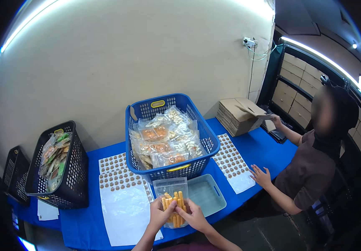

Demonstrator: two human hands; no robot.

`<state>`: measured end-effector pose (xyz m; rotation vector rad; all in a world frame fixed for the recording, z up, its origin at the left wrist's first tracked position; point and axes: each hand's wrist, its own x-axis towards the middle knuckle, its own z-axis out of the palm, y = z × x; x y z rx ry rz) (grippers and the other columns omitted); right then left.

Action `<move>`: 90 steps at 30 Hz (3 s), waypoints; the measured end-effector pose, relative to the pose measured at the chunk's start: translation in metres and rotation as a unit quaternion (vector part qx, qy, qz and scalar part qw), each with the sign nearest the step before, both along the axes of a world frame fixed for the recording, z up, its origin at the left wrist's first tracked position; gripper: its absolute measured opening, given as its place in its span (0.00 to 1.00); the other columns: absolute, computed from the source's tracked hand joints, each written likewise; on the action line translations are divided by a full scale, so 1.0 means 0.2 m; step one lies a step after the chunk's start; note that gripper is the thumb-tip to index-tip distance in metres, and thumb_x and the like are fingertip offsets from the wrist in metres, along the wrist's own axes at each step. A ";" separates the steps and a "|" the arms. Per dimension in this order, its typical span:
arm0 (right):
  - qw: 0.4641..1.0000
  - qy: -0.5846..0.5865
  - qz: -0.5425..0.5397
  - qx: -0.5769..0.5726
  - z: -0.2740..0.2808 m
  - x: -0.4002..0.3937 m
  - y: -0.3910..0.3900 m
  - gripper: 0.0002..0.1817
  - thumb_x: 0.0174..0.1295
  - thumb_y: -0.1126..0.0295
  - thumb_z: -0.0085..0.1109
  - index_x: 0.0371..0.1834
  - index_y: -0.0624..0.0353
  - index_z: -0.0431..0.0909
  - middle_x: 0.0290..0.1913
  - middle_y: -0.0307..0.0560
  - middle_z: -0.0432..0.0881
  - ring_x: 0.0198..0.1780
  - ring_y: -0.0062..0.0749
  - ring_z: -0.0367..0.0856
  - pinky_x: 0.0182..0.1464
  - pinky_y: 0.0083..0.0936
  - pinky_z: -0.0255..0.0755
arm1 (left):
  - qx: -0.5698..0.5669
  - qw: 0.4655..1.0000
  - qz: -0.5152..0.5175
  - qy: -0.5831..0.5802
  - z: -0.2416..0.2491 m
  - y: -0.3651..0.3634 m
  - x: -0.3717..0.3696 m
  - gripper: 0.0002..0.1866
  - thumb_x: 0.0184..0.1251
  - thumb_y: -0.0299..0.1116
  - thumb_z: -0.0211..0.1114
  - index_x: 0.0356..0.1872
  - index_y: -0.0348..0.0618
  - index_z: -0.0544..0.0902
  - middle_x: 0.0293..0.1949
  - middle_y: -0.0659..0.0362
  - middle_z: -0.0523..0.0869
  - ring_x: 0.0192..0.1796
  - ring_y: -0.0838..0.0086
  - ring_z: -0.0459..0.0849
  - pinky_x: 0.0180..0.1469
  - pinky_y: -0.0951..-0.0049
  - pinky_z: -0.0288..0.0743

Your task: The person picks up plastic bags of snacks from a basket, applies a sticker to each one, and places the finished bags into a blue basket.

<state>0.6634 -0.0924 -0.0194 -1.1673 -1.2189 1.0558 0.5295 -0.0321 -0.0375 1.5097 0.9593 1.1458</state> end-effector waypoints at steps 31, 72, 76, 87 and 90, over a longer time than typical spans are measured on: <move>0.987 0.000 -0.135 0.088 -0.05 0.07 -0.10 0.22 0.55 0.64 0.61 0.46 0.68 0.67 0.39 0.48 0.78 0.40 0.24 0.77 0.42 0.21 0.72 | -0.102 0.973 -0.188 -0.087 0.01 -0.09 0.11 0.18 0.62 0.33 0.59 0.49 0.33 0.72 0.41 0.59 0.79 0.43 0.83 0.75 0.44 0.82 0.70; 0.987 -0.018 -0.160 0.015 -0.15 -0.26 -0.11 0.12 0.61 0.68 0.53 0.41 0.67 0.71 0.34 0.43 0.79 0.36 0.19 0.77 0.40 0.18 0.71 | -0.146 0.958 -0.229 -0.088 0.02 -0.11 -0.25 0.28 0.57 0.28 0.64 0.57 0.33 0.63 0.50 0.55 0.75 0.51 0.75 0.74 0.54 0.76 0.68; 0.990 0.063 -0.126 0.003 -0.11 -0.39 -0.07 0.12 0.62 0.68 0.52 0.42 0.67 0.69 0.36 0.42 0.78 0.38 0.17 0.75 0.40 0.16 0.70 | -0.191 0.954 -0.214 -0.083 0.00 -0.08 -0.41 0.26 0.59 0.28 0.61 0.58 0.32 0.63 0.50 0.55 0.75 0.52 0.75 0.74 0.54 0.75 0.68; 0.997 -0.056 -0.056 -0.012 -0.07 -0.73 -0.07 0.20 0.57 0.65 0.58 0.48 0.67 0.67 0.40 0.48 0.78 0.41 0.26 0.76 0.44 0.22 0.70 | -0.119 0.982 -0.096 -0.112 -0.10 -0.10 -0.73 0.16 0.65 0.35 0.56 0.48 0.32 0.71 0.40 0.56 0.80 0.40 0.77 0.79 0.41 0.79 0.74; 0.994 -0.095 -0.059 0.016 -0.07 -0.80 -0.08 0.22 0.56 0.64 0.58 0.47 0.68 0.67 0.37 0.50 0.78 0.39 0.28 0.78 0.41 0.23 0.71 | -0.139 0.975 -0.100 -0.141 -0.08 -0.11 -0.80 0.17 0.66 0.36 0.54 0.48 0.33 0.70 0.41 0.56 0.79 0.40 0.77 0.79 0.41 0.79 0.74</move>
